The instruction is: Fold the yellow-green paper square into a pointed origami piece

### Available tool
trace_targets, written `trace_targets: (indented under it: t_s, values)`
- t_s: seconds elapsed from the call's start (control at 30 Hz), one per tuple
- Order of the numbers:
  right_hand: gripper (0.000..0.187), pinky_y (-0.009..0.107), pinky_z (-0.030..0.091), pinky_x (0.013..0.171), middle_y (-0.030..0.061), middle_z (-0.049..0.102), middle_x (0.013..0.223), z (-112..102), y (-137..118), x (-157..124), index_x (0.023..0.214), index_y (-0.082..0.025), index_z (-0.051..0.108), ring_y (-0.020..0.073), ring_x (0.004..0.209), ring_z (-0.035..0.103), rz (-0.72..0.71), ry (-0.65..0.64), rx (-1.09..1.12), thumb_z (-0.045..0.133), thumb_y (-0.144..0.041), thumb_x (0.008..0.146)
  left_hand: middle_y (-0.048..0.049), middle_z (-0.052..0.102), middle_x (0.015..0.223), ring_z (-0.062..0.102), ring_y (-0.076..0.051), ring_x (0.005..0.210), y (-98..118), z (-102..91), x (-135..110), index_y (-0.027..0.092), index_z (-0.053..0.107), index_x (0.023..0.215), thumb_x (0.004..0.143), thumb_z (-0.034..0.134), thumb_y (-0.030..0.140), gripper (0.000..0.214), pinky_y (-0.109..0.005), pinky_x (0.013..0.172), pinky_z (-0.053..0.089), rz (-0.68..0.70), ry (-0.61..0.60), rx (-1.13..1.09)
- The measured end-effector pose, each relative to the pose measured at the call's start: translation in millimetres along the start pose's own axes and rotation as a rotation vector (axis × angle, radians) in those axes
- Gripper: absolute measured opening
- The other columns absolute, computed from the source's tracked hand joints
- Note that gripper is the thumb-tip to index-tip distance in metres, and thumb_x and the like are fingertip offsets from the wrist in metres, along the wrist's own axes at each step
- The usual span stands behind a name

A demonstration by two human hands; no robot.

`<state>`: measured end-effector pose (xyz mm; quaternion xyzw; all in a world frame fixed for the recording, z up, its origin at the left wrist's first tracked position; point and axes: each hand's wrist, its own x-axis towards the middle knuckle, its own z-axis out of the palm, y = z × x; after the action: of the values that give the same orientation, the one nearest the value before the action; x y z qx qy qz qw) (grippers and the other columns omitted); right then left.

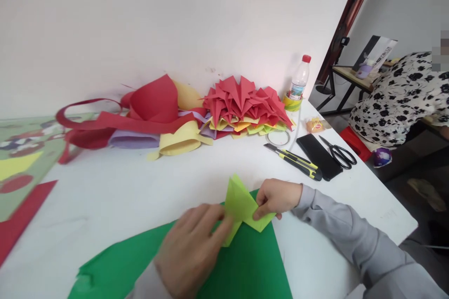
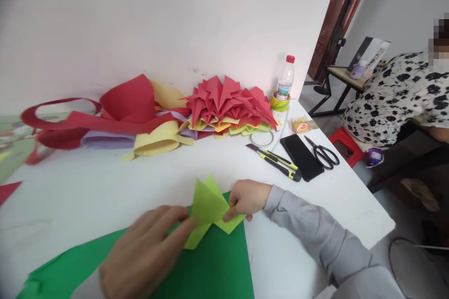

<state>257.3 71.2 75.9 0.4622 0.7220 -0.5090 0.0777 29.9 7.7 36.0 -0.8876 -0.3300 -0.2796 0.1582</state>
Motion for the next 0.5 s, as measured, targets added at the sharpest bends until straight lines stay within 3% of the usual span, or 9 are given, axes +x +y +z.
trace_targets:
  t_s: [0.1,0.17,0.33,0.5]
  values:
    - [0.033,0.016,0.039,0.051,-0.0087,0.046,0.035,-2.7,-8.1,-0.1,0.054,-0.016,0.057,0.0063,0.039,0.051,0.041,-0.023,-0.109,0.072,-0.028,0.08,-0.0052,0.068,0.091,0.06,-0.019,0.085,0.2,9.0,13.7,0.017,0.063,0.088,0.098,0.035,0.007,0.031,-0.032,0.077,0.051,0.245,-0.095,-0.17]
    - [0.031,0.018,0.038,0.051,-0.0059,0.052,0.041,-0.1,-11.1,-2.5,0.056,-0.016,0.061,0.0094,0.046,0.057,0.081,0.046,-0.197,0.074,-0.034,0.079,-0.0061,0.071,0.1,0.062,-0.019,0.095,-1.6,15.2,17.4,0.016,0.064,0.101,0.1,0.037,0.009,0.029,-0.032,0.084,0.052,0.287,-0.109,-0.185]
    - [0.037,0.025,0.029,0.053,0.0017,0.071,0.072,14.1,-8.1,-19.1,0.07,-0.02,0.069,0.0183,0.071,0.064,0.192,0.378,-0.484,0.078,-0.056,0.07,-0.0079,0.071,0.108,0.061,-0.021,0.105,0.0,25.1,6.6,0.013,0.061,0.115,0.1,0.036,0.009,0.03,-0.033,0.091,0.052,0.249,-0.135,-0.189]
    - [0.023,0.024,0.029,0.058,-0.0016,0.071,0.076,22.4,1.2,-36.8,0.069,-0.021,0.066,0.0145,0.074,0.062,0.199,0.472,-0.42,0.076,-0.039,0.08,-0.0119,0.068,0.116,0.056,-0.022,0.117,9.1,31.3,-2.7,0.01,0.059,0.122,0.099,0.035,0.008,0.033,-0.034,0.097,0.05,0.202,-0.145,-0.266]
